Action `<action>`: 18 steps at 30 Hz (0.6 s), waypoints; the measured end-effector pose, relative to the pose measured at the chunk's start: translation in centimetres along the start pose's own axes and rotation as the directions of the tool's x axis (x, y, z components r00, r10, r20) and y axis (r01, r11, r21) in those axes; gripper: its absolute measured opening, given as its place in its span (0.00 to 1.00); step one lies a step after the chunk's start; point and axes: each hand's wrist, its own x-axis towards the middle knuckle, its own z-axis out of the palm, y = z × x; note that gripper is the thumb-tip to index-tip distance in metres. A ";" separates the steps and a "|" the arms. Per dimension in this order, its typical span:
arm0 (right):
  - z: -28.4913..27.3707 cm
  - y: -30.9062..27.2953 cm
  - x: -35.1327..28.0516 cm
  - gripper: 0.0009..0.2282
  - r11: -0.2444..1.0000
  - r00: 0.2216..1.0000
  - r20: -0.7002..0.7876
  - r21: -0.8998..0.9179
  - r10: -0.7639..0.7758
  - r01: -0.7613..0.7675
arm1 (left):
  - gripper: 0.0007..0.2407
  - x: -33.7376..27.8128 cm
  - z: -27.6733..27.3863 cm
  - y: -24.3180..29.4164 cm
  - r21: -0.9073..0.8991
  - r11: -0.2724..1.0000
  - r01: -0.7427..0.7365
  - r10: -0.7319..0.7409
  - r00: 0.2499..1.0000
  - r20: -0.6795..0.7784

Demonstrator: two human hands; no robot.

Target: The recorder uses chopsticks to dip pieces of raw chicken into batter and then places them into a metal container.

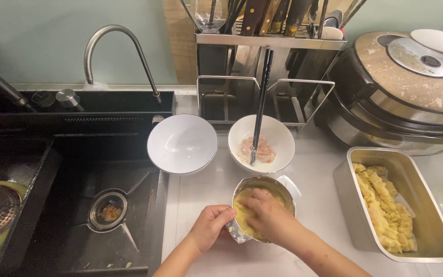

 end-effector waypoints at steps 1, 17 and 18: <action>0.0 0.2 0.1 0.21 1.000 1.000 0.000 0.002 -0.001 0.001 | 0.13 0.1 -0.2 -0.2 0.001 1.000 0.000 0.000 1.000 -0.002; -0.9 -0.5 0.5 0.22 0.983 0.982 -0.105 0.085 -0.154 0.164 | 0.14 0.3 -0.5 -0.7 0.043 0.998 -0.052 0.051 0.999 0.009; -0.9 -0.8 0.5 0.20 0.988 0.985 -0.088 0.026 -0.151 0.154 | 0.14 0.3 -0.4 -0.6 0.030 0.999 -0.040 0.040 0.999 0.012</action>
